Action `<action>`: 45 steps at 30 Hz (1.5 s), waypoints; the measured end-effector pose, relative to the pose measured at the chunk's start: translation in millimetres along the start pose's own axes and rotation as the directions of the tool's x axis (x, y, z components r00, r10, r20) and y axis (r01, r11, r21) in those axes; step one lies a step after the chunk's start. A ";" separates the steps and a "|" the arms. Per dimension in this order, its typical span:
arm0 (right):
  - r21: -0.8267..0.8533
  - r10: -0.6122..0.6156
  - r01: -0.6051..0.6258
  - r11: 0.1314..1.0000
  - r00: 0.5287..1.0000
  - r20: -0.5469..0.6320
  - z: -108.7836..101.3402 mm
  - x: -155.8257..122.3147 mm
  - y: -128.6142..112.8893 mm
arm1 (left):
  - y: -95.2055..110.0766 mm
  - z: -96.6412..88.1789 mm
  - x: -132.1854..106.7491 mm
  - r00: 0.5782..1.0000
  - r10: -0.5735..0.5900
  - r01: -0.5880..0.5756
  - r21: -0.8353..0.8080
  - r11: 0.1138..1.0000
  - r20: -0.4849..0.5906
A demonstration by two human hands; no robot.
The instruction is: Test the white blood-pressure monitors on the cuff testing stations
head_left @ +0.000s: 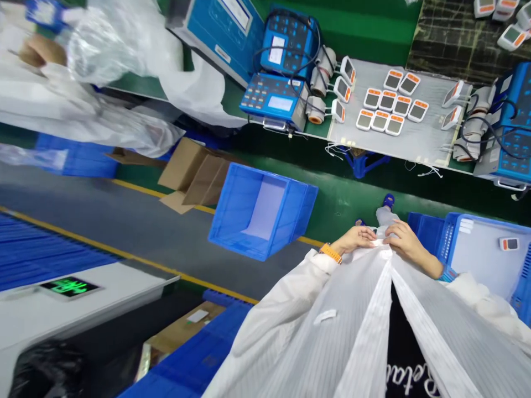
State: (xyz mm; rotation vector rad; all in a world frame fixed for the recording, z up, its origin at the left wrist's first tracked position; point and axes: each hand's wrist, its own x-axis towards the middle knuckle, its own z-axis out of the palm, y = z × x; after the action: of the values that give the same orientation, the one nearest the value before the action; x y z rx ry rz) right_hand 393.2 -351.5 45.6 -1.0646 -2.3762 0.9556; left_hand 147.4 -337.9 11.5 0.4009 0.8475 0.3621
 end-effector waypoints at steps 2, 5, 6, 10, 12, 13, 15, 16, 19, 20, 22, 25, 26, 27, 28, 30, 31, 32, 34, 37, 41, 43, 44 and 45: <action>-0.038 0.047 -0.047 0.998 0.999 -0.013 14.6 -19.4 -5.8 | -12.1 -0.1 -4.2 0.995 -0.023 0.022 0.004 1.000 0.094; -0.079 0.085 -0.086 0.993 0.996 -0.017 31.3 -35.4 -17.9 | -27.8 2.9 -7.3 0.979 -0.056 0.059 -0.009 0.998 0.195; -0.081 0.090 -0.090 0.993 0.996 -0.006 34.5 -37.2 -21.1 | -31.5 3.6 -7.1 0.975 -0.056 0.061 -0.016 0.998 0.216; 0.066 0.162 -0.172 0.983 0.977 0.142 37.7 -36.5 -24.2 | -33.2 -7.9 -0.9 0.978 0.059 -0.106 0.231 0.967 0.202; 0.217 0.225 -0.300 0.929 0.924 0.310 37.0 -37.1 -19.6 | -28.6 -25.8 1.7 0.977 0.136 -0.202 0.519 0.831 0.162; 0.279 0.246 -0.372 0.885 0.884 0.399 36.6 -38.4 -15.7 | -26.6 -36.8 1.8 0.977 0.154 -0.212 0.626 0.751 0.147; 0.342 0.256 -0.479 0.809 0.809 0.528 35.0 -43.1 -5.0 | -25.3 -58.5 -0.4 0.980 0.156 -0.194 0.731 0.654 0.121; 0.341 0.262 -0.506 0.792 0.787 0.558 33.5 -46.6 1.9 | -26.4 -67.7 -2.1 0.982 0.157 -0.179 0.746 0.641 0.101; 0.193 0.365 -0.544 0.817 0.746 0.557 25.7 -60.2 27.4 | -33.1 -83.6 -3.5 0.980 0.198 -0.133 0.753 0.644 0.003; 0.107 0.426 -0.560 0.821 0.728 0.537 22.2 -65.0 37.0 | -34.8 -85.1 -0.8 0.974 0.222 -0.117 0.753 0.647 -0.039; -0.048 0.544 -0.596 0.802 0.693 0.473 14.5 -71.6 57.2 | -35.2 -83.7 11.8 0.950 0.280 -0.086 0.747 0.660 -0.139; -0.120 0.594 -0.602 0.789 0.700 0.397 1.7 -64.6 89.9 | -25.9 -71.8 50.3 0.890 0.358 -0.049 0.719 0.693 -0.284; -0.110 0.577 -0.586 0.803 0.717 0.391 -3.2 -56.4 101.6 | -20.3 -65.3 67.4 0.877 0.366 -0.044 0.706 0.707 -0.312; -0.092 0.550 -0.564 0.821 0.737 0.394 -8.6 -45.6 113.6 | -13.5 -57.5 85.7 0.874 0.363 -0.044 0.692 0.721 -0.323; -0.067 0.514 -0.537 0.841 0.755 0.407 -14.6 -32.7 125.7 | -5.7 -48.6 104.4 0.881 0.351 -0.046 0.680 0.732 -0.318; -0.009 0.432 -0.480 0.877 0.782 0.449 -28.2 -3.9 148.7 | 12.3 -29.1 139.9 0.912 0.309 -0.056 0.664 0.746 -0.271; 0.021 0.392 -0.454 0.891 0.791 0.471 -35.6 10.2 159.1 | 22.1 -19.6 155.3 0.926 0.289 -0.060 0.661 0.748 -0.243; 0.045 0.357 -0.432 0.901 0.794 0.491 -43.1 23.3 168.4 | 32.0 -10.9 168.7 0.936 0.273 -0.060 0.661 0.748 -0.224; 0.069 0.322 -0.414 0.908 0.792 0.519 -57.3 44.6 183.3 | 51.2 2.0 188.7 0.937 0.264 -0.049 0.663 0.747 -0.227; 0.058 0.343 -0.437 0.898 0.776 0.529 -70.6 65.1 196.8 | 75.2 6.8 205.5 0.908 0.283 -0.017 0.648 0.762 -0.309; -0.012 0.479 -0.534 0.845 0.748 0.460 -66.6 90.9 206.4 | 96.9 -8.4 215.9 0.855 0.293 0.006 0.574 0.819 -0.428; -0.058 0.589 -0.613 0.788 0.724 0.359 -55.9 111.8 209.1 | 107.0 -21.5 217.5 0.829 0.286 0.008 0.520 0.854 -0.482; -0.069 0.637 -0.650 0.756 0.708 0.306 -48.9 124.4 209.2 | 112.7 -29.2 216.7 0.820 0.278 0.005 0.493 0.870 -0.499; -0.067 0.672 -0.681 0.729 0.694 0.259 -40.9 137.9 207.9 | 118.9 -37.8 214.7 0.818 0.269 0.001 0.469 0.883 -0.508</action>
State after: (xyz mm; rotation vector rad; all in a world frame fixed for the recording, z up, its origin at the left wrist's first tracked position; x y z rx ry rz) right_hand 433.3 -128.1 -65.7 -1.9909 -2.1439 1.4531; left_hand 231.3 -128.7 -92.7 0.8187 1.5042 0.4268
